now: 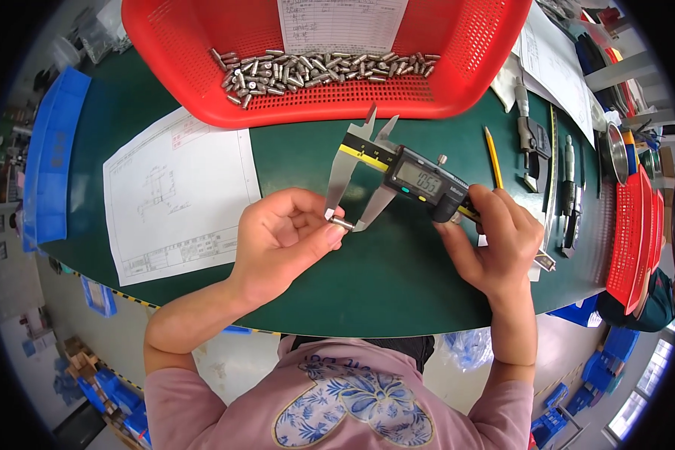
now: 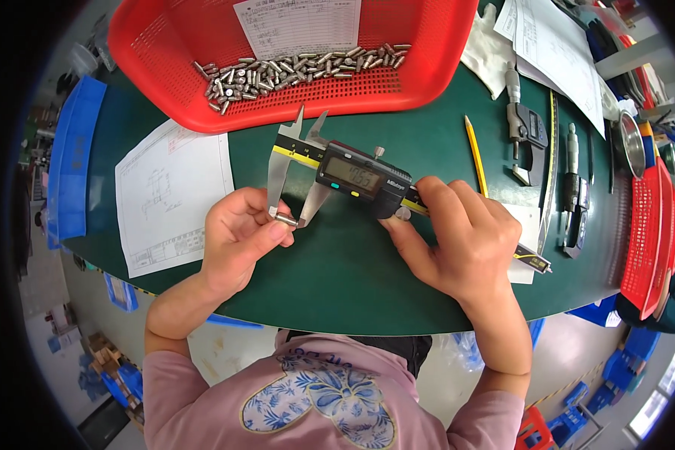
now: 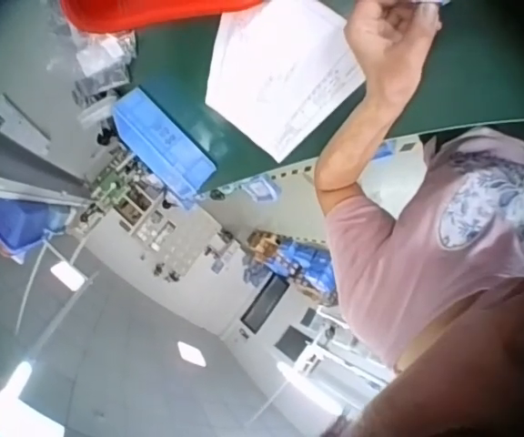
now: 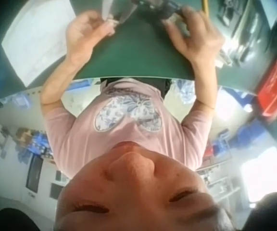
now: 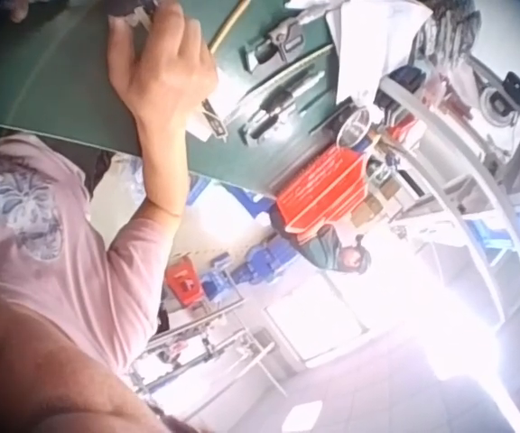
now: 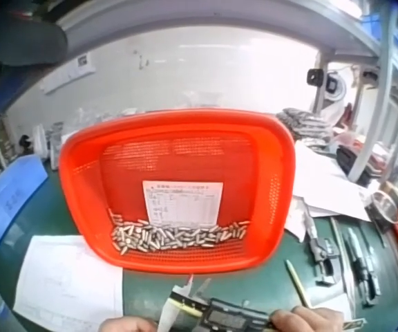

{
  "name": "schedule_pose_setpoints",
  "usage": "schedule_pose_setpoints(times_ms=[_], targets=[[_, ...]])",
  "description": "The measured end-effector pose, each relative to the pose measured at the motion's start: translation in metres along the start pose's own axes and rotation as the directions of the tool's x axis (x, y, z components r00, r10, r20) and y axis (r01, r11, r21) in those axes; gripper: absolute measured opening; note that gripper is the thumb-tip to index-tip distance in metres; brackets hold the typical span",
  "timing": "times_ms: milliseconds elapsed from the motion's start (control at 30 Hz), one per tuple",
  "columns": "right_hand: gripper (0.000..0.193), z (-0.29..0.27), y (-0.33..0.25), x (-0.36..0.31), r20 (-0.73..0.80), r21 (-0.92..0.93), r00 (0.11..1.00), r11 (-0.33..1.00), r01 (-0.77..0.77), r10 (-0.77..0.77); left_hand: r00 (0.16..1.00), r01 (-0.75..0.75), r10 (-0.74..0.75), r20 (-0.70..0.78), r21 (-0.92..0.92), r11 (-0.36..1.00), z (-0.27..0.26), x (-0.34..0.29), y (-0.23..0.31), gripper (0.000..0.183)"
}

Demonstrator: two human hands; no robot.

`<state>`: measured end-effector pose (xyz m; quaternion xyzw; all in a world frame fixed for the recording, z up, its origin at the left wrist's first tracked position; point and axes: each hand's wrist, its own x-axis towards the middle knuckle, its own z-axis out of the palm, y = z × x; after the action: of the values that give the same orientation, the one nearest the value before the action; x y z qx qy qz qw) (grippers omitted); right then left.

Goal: Using a digital caliper to measure the dimensions of small metal components according to a technical specification sheet.

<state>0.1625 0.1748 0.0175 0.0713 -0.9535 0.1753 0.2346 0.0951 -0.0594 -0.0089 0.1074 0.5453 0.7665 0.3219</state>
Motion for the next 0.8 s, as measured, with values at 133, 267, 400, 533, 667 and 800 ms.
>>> schedule_pose_setpoints(times_ms=[133,267,400,533,667,800], targets=[[0.034,0.001,0.003,0.001,-0.045,-0.005,0.999,1.0,0.017,-0.017,1.0,-0.002,0.001,0.008,0.035,0.999,0.004,0.002,0.003,0.023],[0.031,0.003,0.004,0.0,-0.019,-0.041,1.0,0.999,-0.004,0.004,1.0,0.021,-0.021,0.02,0.04,0.999,0.004,0.002,0.003,0.027],[0.03,0.003,0.005,0.0,-0.046,-0.016,0.999,1.0,0.015,-0.015,0.999,0.036,-0.037,0.014,0.043,0.998,0.003,0.003,0.003,0.025],[0.032,0.002,0.002,0.0,0.02,-0.034,1.0,0.999,0.009,-0.008,0.996,0.088,-0.088,0.013,0.029,0.996,0.001,0.003,0.003,0.021],[0.036,-0.001,0.004,0.001,-0.016,-0.001,0.998,0.998,-0.061,0.061,0.992,0.125,-0.125,0.01,-0.036,0.992,0.001,0.007,0.009,0.018],[0.031,-0.003,0.022,0.0,-0.231,0.017,0.967,0.994,-0.108,0.109,0.967,0.244,-0.255,-0.019,-0.233,0.941,-0.015,0.032,0.029,0.02]])
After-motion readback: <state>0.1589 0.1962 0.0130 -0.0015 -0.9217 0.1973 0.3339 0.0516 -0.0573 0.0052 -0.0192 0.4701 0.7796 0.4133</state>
